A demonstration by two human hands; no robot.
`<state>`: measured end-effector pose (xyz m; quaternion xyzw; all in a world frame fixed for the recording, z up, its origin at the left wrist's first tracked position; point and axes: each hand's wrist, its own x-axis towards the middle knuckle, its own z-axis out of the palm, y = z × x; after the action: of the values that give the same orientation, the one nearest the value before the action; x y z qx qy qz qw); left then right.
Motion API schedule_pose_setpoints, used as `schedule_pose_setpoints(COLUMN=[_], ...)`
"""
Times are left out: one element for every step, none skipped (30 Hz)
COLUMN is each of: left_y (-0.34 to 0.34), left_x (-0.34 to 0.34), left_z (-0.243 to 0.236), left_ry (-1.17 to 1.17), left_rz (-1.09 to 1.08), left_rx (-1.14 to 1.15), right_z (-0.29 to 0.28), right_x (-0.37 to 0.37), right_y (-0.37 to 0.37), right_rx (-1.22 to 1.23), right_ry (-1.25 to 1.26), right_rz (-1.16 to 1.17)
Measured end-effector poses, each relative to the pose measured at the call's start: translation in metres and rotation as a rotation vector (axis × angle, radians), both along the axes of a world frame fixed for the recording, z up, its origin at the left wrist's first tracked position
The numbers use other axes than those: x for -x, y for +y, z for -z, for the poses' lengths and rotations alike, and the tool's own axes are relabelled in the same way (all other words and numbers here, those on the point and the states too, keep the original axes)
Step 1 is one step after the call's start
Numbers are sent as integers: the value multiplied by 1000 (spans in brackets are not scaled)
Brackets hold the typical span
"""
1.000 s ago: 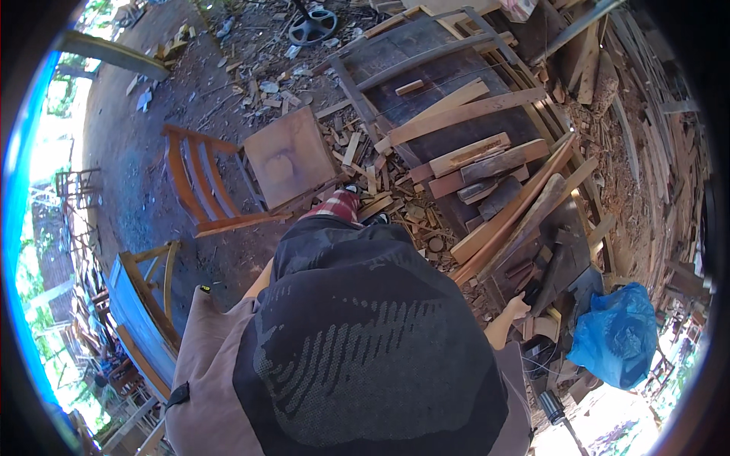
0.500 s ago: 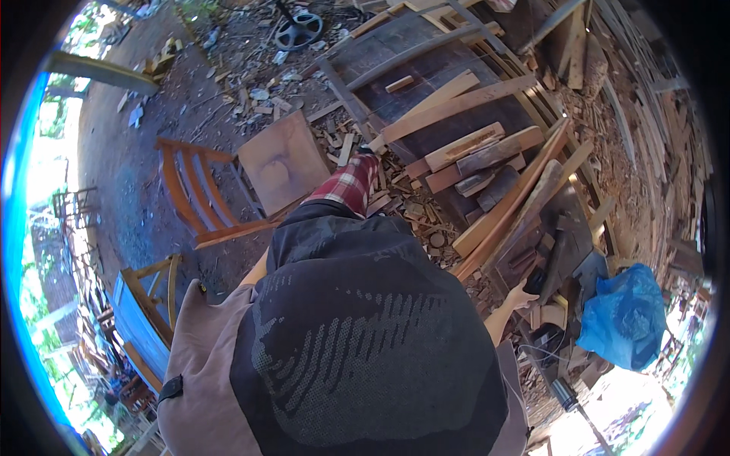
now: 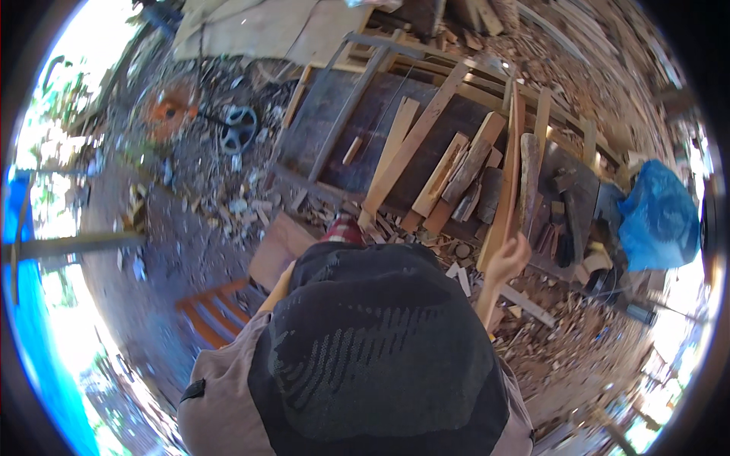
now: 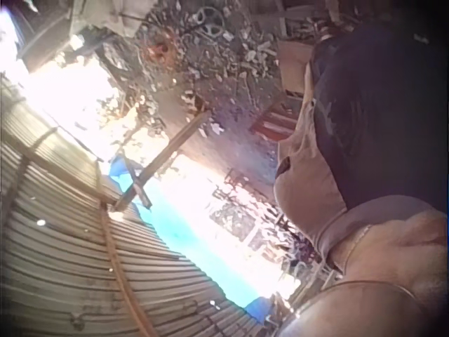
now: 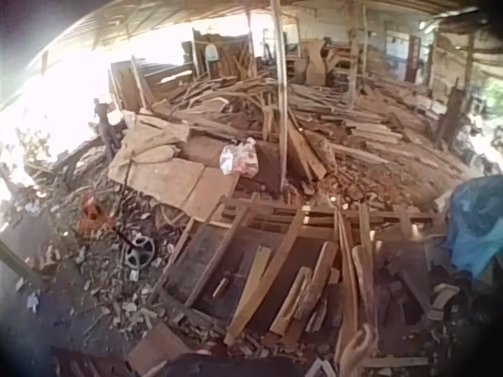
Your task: Sawing and chiseling a piece of lumber in a workshop.
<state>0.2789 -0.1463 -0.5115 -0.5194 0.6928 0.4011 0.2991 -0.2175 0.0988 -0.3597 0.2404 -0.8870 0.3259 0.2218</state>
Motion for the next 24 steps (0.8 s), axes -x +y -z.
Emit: schedule_pose_setpoints(left_y=[-37,-78,-111,-143,-160,-200,-226,-244,-259,-276,-289,-298,-305,-313,-319,-325,-330,-334,-339,-343,-346,-348,-351,-352], left_x=[8,-29,-16,-3,-7,31,56,58,58,60,60,56,53,56,62,71,77,87,96,102,106,111,115,118], left_z=[7,69,76,67,56,24,-15,-36,-48,-59,-63,-54,-46,-41,-40,-40,-41,-42,-41,-36,-29,-22,-17,-13], left_ry=[9,-49,-33,-72,-108,-144,-165,-165,-165,-158,-149,-105,-54,-57,70,200,201,351,508,517,475,433,383,392], left_rz=[61,109,142,-128,-441,-259,-132,-109,-84,-43,-1,39,82,99,42,-15,3,93,183,195,214,233,267,277], left_rx=[12,16,14,-196,-416,-432,-438,-344,-256,-97,64,291,518,497,582,665,649,744,835,823,800,780,759,752], right_z=[-3,1,7,9,7,7,9,12,21,34,42,44,48,54,59,65,71,75,79,84,94,105,107,108], right_x=[-22,-40,-55,-71,-89,-105,-121,-136,-149,-161,-173,-184,-194,-202,-209,-215,-222,-228,-233,-238,-244,-247,-248,-250], right_y=[-27,-54,-82,-110,-142,-156,-170,-184,-195,-205,-215,-230,-248,-266,-284,-301,-313,-319,-324,-326,-316,-309,-309,-310], right_rx=[47,95,82,62,7,-29,-150,-286,-316,-322,-323,-337,-332,-321,-324,-442,-559,-557,-776,-996,-1004,-1000,-982,-963], right_ry=[-91,-248,-326,-403,-585,-785,-872,-972,-991,-1029,-1068,-1090,-1088,-1083,-1099,-1115,-1131,-1144,-1175,-1196,-1169,-1176,-1232,-1287], right_rz=[-69,-148,-245,-356,-502,-529,-568,-642,-639,-725,-812,-798,-816,-828,-805,-816,-831,-804,-730,-659,-702,-683,-746,-811])
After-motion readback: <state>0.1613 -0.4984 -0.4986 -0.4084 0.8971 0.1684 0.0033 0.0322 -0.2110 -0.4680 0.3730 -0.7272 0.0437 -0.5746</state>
